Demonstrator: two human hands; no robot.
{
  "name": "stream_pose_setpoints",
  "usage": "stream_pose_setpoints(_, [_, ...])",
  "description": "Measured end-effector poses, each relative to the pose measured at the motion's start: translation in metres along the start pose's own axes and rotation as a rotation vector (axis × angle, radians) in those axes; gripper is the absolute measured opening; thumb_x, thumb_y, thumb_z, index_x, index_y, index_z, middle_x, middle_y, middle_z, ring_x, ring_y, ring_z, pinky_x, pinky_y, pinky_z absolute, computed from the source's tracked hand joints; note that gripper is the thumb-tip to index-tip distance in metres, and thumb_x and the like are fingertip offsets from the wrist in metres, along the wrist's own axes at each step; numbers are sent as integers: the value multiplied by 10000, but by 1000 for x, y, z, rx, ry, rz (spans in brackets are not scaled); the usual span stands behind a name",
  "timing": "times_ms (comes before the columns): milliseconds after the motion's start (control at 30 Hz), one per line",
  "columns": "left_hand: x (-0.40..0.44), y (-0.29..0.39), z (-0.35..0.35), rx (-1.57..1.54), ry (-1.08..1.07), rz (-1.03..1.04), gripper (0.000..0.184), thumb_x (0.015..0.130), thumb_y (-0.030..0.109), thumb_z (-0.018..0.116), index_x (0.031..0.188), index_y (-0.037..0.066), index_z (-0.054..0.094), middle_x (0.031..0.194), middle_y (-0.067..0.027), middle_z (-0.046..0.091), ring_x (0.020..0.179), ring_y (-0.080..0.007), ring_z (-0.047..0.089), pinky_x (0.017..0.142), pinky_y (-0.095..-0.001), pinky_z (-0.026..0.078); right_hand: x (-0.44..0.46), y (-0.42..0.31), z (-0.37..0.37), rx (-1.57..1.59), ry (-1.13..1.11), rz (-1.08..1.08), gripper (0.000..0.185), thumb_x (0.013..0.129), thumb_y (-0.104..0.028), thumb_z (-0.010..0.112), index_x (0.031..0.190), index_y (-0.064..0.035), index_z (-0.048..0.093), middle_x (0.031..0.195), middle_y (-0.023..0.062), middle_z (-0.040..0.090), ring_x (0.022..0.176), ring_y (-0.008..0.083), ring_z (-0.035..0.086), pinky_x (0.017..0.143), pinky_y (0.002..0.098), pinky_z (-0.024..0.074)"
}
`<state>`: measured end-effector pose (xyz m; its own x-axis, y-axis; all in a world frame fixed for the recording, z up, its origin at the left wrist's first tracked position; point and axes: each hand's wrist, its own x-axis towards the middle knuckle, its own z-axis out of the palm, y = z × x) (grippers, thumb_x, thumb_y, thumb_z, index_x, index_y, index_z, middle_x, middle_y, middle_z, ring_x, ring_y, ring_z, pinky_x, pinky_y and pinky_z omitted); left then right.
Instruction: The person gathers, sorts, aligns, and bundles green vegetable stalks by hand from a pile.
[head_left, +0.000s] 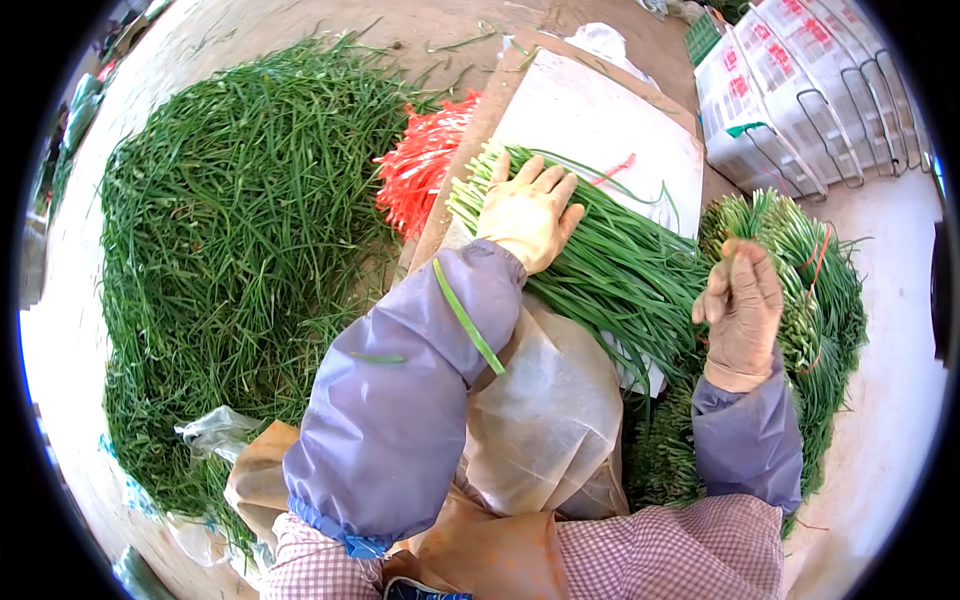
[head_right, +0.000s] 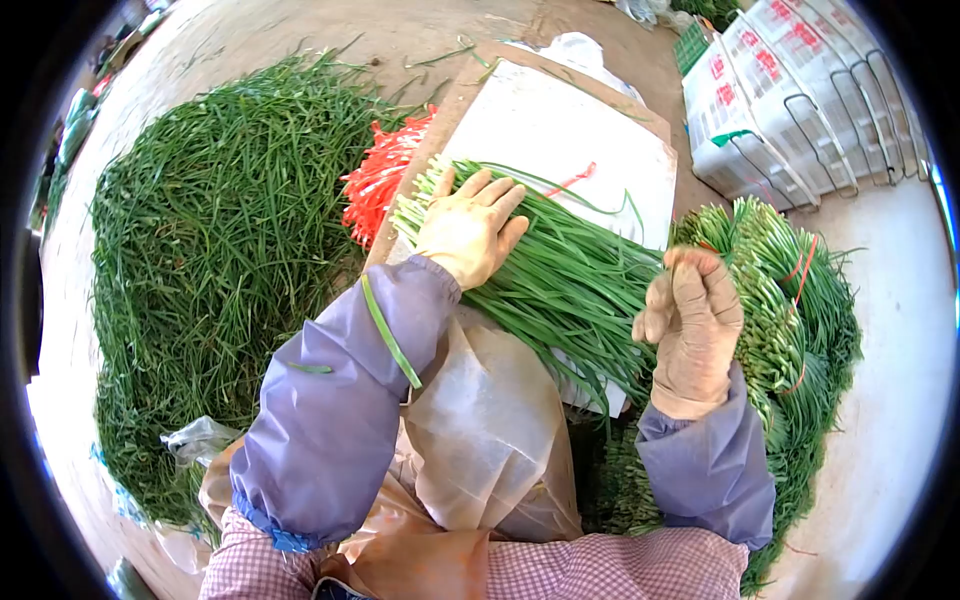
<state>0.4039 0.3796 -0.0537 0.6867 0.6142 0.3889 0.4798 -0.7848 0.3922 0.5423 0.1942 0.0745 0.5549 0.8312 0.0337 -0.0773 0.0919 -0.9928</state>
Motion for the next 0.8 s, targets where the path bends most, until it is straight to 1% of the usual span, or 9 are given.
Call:
stream_pose_setpoints(67, [-2,-5,-6,-244,68,1,382,934,269,536,1267,88,589,1311,-111,574,1278,-307,479,1106,-499,298,-5,-25,46,-24,-220,-126,162,937,-144,606,1047,-26,620,890,111,650,643,135,606,580,256,532])
stream_pose_setpoints(100, [-3,-8,-10,-359,107,4,375,937,246,536,1269,79,585,1310,-123,573,1279,-315,478,1104,-482,312,-4,-32,57,-72,-595,-171,261,926,-125,618,1162,-16,607,1071,146,648,858,189,644,772,300,536])
stream_pose_setpoints(133, [-8,-10,-28,-508,193,32,347,920,140,557,1254,54,591,1273,-178,585,1236,-350,511,1071,-427,376,0,-31,68,-98,-690,-148,302,921,-118,624,1203,-14,597,1097,140,647,906,191,636,824,303,513])
stream_pose_setpoints(233, [-46,-18,-89,-801,193,-221,290,933,56,564,1216,23,615,1159,-131,668,1118,-232,617,977,-336,465,25,-11,83,-505,-517,-131,344,908,-100,644,1237,-7,603,1098,101,657,964,160,604,888,281,471])
stream_pose_setpoints(300, [-82,-31,-136,-900,158,-461,275,959,62,532,1216,3,610,1119,-122,683,1074,-176,630,952,-309,478,53,41,69,-330,-331,-74,273,906,-76,649,1172,-16,644,1041,35,670,955,116,583,885,264,465])
stream_pose_setpoints(433, [-182,-76,-189,-1070,153,-807,325,960,187,550,1218,0,610,1097,-173,678,1027,-202,648,935,-338,496,54,52,65,-636,-407,-122,235,907,-100,659,1127,-17,650,1013,56,677,908,112,596,832,259,481])
stream_pose_setpoints(567, [-288,-96,-229,-466,-417,-1008,430,927,302,573,1224,-6,604,1104,-154,685,1045,-213,646,933,-332,487,43,70,60,-1365,-652,-505,278,832,-208,688,1050,-38,661,937,155,663,860,304,647,787,380,514])
stream_pose_setpoints(633, [-315,-80,-256,-235,-632,-1059,409,884,298,592,1215,61,630,1113,-146,683,1056,-256,648,911,-362,497,44,74,55,-1402,-671,-476,332,824,-243,667,1095,-53,645,980,177,648,909,367,619,805,431,499])
stream_pose_setpoints(800, [-408,-65,-296,-119,-364,-885,383,901,331,574,1148,52,663,1045,-177,689,955,-317,659,861,-410,513,50,59,53,-1433,-796,-358,419,840,-255,648,1170,3,625,1177,216,623,1096,373,578,961,439,443])
